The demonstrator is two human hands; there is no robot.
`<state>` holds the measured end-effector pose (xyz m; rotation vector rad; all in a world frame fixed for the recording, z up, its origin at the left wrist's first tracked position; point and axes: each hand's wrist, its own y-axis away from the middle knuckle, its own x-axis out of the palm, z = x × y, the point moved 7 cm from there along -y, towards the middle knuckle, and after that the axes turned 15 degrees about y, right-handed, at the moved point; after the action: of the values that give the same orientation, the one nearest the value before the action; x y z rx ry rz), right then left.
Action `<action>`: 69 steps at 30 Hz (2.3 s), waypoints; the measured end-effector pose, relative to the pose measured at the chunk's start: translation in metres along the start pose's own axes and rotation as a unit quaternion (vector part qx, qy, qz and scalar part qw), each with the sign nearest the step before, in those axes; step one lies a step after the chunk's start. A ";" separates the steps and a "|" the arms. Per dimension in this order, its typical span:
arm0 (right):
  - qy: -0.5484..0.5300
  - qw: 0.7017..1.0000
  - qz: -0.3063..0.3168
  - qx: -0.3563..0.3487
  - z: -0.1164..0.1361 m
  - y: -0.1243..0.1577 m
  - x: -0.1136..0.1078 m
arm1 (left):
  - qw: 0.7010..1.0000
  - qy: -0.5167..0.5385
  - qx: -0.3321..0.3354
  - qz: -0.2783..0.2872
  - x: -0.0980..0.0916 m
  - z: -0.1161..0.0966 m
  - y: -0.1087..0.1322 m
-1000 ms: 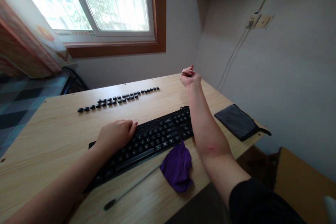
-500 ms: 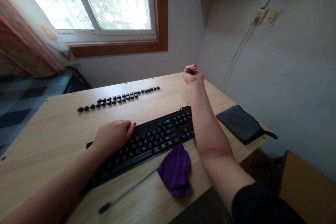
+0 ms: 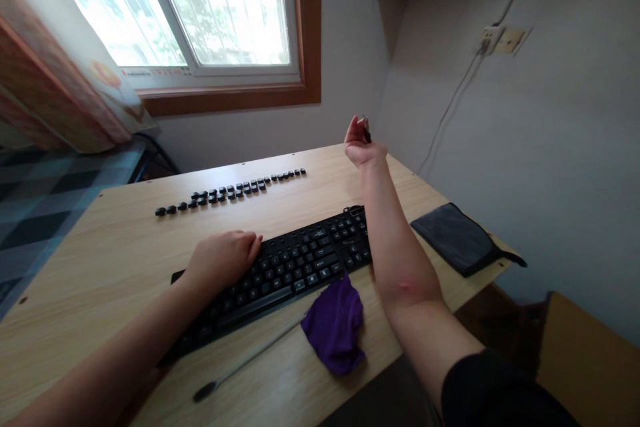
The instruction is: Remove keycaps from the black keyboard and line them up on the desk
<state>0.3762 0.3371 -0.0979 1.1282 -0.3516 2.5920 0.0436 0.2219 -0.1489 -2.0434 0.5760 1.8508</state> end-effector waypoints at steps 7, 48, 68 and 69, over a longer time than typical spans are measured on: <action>0.084 0.996 0.011 -0.020 0.005 0.015 0.013 | 1.000 -0.010 0.015 0.010 -0.003 -0.006 0.002; 0.101 0.959 0.072 0.257 -0.059 0.104 -0.018 | 0.999 0.022 -0.023 -0.019 -0.004 0.001 0.004; 0.501 0.787 0.349 0.088 -0.099 0.180 0.021 | 0.991 0.106 -0.043 -0.069 -0.001 0.014 0.009; 0.513 0.780 0.350 0.076 -0.097 0.181 0.019 | 0.991 0.102 -0.038 -0.071 0.000 0.013 0.009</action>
<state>0.2337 0.2050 -0.1676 -0.6628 -0.3164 3.4021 0.0278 0.2210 -0.1496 -2.2778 0.4043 1.6176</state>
